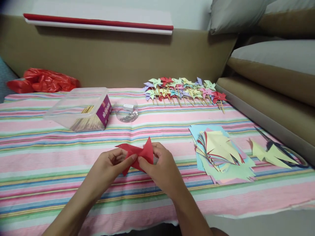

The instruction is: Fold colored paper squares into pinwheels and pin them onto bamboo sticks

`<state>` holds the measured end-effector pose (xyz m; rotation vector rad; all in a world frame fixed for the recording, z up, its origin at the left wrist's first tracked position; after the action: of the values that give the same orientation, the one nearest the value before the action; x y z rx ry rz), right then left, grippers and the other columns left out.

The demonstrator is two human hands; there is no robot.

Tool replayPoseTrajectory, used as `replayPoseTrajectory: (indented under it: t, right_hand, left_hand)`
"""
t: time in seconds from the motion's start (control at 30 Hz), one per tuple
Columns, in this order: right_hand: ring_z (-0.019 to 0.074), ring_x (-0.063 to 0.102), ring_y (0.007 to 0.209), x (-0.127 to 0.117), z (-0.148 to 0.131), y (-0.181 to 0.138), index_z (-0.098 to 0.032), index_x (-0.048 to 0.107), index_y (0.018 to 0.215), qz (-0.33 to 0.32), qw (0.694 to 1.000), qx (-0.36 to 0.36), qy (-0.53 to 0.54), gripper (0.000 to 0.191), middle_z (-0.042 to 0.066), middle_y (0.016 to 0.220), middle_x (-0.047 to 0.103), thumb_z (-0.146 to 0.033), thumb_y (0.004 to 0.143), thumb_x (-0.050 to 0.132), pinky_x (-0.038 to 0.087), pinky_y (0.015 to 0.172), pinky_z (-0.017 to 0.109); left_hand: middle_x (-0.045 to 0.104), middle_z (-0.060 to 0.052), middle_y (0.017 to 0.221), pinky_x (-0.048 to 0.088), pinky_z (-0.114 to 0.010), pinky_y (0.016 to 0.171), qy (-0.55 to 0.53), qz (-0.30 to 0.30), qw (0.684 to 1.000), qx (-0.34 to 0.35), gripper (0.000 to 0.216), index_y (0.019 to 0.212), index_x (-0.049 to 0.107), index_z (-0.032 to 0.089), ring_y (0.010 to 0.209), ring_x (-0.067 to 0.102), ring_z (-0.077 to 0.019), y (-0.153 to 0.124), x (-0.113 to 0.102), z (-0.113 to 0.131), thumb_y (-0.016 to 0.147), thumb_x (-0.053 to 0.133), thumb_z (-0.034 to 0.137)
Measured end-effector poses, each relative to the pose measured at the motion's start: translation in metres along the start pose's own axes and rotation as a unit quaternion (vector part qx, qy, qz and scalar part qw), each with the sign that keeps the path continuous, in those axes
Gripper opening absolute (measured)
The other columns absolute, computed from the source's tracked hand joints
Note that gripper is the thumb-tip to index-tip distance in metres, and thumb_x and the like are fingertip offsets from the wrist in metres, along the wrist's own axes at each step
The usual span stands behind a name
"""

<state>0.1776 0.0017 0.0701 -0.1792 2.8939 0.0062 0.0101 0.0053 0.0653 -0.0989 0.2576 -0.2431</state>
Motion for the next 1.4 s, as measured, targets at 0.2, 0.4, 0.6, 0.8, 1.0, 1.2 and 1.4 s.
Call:
replayPoseTrajectory:
  t: [0.2, 0.4, 0.6, 0.8, 1.0, 1.2, 1.4]
  right_hand:
    - [0.022, 0.067, 0.094, 0.004, 0.006, 0.001, -0.02, 0.067, 0.086, -0.013, 1.0, 0.012, -0.007, 0.013, 0.006, 0.108, 0.068, -0.032, 0.084, 0.065, 0.054, 0.083, 0.036]
    - [0.0225, 0.067, 0.096, 0.005, 0.008, 0.0, -0.02, 0.07, 0.094, 0.006, 1.0, 0.019, -0.019, 0.018, 0.006, 0.117, 0.067, -0.033, 0.083, 0.066, 0.054, 0.082, 0.038]
    - [0.0227, 0.069, 0.092, 0.007, 0.009, 0.0, -0.02, 0.07, 0.101, -0.006, 0.999, 0.038, 0.018, 0.023, 0.006, 0.115, 0.071, -0.033, 0.082, 0.069, 0.056, 0.075, 0.036]
    - [0.0241, 0.069, 0.089, 0.011, 0.012, 0.003, -0.019, 0.074, 0.105, 0.063, 0.959, 0.067, 0.267, 0.036, 0.006, 0.097, 0.076, -0.044, 0.079, 0.075, 0.054, 0.078, 0.038]
    - [0.0226, 0.069, 0.088, 0.024, 0.004, 0.002, -0.021, 0.077, 0.085, 0.088, 0.906, 0.051, 0.411, 0.021, 0.005, 0.089, 0.078, -0.041, 0.081, 0.075, 0.054, 0.085, 0.038]
    - [0.0227, 0.071, 0.093, 0.042, -0.003, 0.0, -0.022, 0.078, 0.09, 0.075, 0.891, 0.043, 0.446, 0.019, 0.004, 0.091, 0.078, -0.038, 0.082, 0.074, 0.052, 0.095, 0.04]
    - [0.0249, 0.07, 0.098, 0.047, 0.002, -0.001, -0.021, 0.077, 0.094, 0.086, 0.893, 0.055, 0.439, 0.023, 0.005, 0.097, 0.078, -0.039, 0.08, 0.076, 0.053, 0.096, 0.042]
  left_hand:
    - [0.048, 0.003, 0.06, 0.029, -0.026, 0.051, 0.024, -0.023, 0.999, 0.004, 0.038, 0.068, 0.053, 0.02, 0.055, 0.042, -0.0124, 0.001, -0.007, -0.001, 0.087, 0.063, 0.051]
    - [0.049, 0.002, 0.056, 0.024, -0.027, 0.049, 0.008, -0.028, 1.0, 0.007, 0.037, 0.063, 0.055, 0.02, 0.051, 0.039, -0.0125, -0.001, -0.007, 0.001, 0.087, 0.064, 0.046]
    - [0.055, 0.001, 0.058, 0.029, -0.025, 0.048, -0.018, -0.036, 0.999, 0.006, 0.033, 0.065, 0.064, 0.019, 0.051, 0.044, -0.0128, 0.0, -0.009, 0.003, 0.086, 0.067, 0.044]
    - [0.075, -0.006, 0.092, 0.051, -0.027, 0.076, -0.163, 0.004, 0.987, -0.011, 0.027, 0.096, 0.072, 0.021, 0.085, 0.068, -0.0192, 0.002, -0.009, 0.007, 0.084, 0.072, 0.044]
    - [0.074, -0.004, 0.095, 0.054, -0.025, 0.076, -0.27, 0.068, 0.96, 0.002, 0.033, 0.097, 0.072, 0.02, 0.083, 0.068, -0.0162, 0.002, 0.013, 0.002, 0.07, 0.087, 0.031]
    - [0.072, -0.001, 0.083, 0.051, -0.022, 0.075, -0.275, 0.114, 0.953, 0.045, 0.014, 0.083, 0.074, 0.019, 0.08, 0.064, -0.0135, 0.002, 0.022, 0.004, 0.08, 0.08, 0.031]
    - [0.073, -0.002, 0.076, 0.05, -0.023, 0.069, -0.265, 0.151, 0.952, 0.028, 0.019, 0.075, 0.076, 0.017, 0.073, 0.062, -0.0145, 0.0, 0.016, 0.001, 0.077, 0.081, 0.035]
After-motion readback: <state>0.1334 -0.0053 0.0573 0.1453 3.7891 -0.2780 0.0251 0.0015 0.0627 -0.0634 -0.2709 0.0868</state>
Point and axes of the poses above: each hand's wrist, its own y-axis towards the middle knuckle, its own x-axis out of the palm, z = x × y, the point moved 3 cm from there along y, towards the middle knuckle
